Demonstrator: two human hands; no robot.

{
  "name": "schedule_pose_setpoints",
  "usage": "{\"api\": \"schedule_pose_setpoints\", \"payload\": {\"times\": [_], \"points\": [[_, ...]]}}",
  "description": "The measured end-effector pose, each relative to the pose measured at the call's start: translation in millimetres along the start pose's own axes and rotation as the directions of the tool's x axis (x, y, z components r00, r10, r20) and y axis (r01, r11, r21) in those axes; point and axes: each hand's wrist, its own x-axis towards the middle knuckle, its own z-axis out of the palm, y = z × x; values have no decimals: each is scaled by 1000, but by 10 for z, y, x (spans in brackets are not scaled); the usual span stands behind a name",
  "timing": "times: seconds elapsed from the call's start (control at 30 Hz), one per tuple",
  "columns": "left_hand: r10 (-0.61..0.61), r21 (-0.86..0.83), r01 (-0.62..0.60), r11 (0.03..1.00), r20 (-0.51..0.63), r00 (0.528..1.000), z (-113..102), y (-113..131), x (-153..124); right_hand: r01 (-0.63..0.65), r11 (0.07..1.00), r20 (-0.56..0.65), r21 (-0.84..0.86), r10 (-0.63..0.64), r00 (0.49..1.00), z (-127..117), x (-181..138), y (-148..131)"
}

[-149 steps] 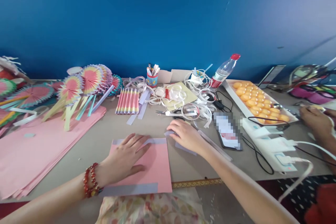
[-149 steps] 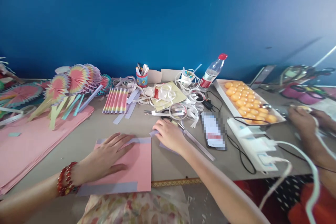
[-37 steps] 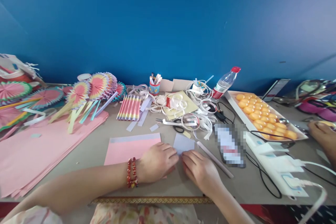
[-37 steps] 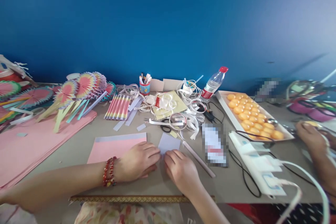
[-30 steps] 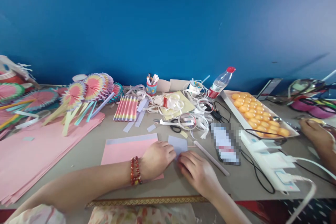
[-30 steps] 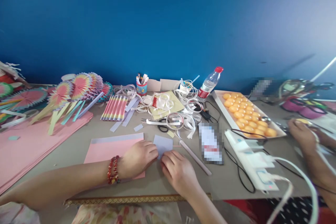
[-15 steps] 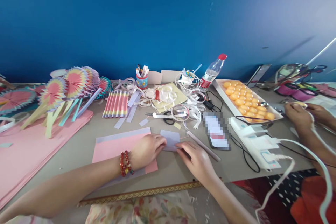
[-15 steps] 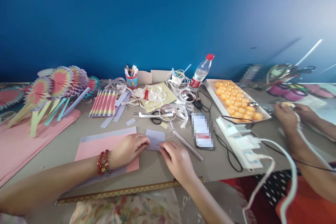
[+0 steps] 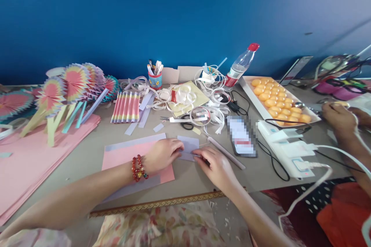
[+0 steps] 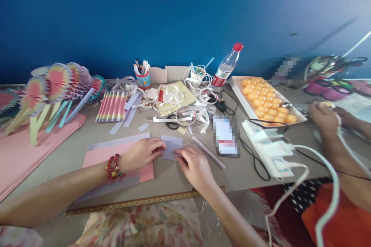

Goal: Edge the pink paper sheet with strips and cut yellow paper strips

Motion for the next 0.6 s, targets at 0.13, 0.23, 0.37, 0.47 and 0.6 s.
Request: {"api": "schedule_pose_setpoints", "payload": {"times": [0.13,0.23,0.37,0.47,0.6], "points": [[13,-12,-13,1000,-8,1000,10,-3,-13,-3,1000,11,-7,3,1000,-2,-2,7],[19,-18,-19,1000,-16,1000,17,-8,-20,-5,1000,16,-2,5,1000,-11,-3,3],[20,-19,-20,1000,-15,1000,25,-16,-25,-4,1000,17,-9,4,1000,-9,-8,4],[24,-21,-25,999,-15,1000,30,-17,-24,1,1000,15,-16,-1,1000,4,-10,12],[13,5,-13,1000,0,1000,27,-7,-19,8,999,12,-31,-7,1000,18,-12,21]]}}
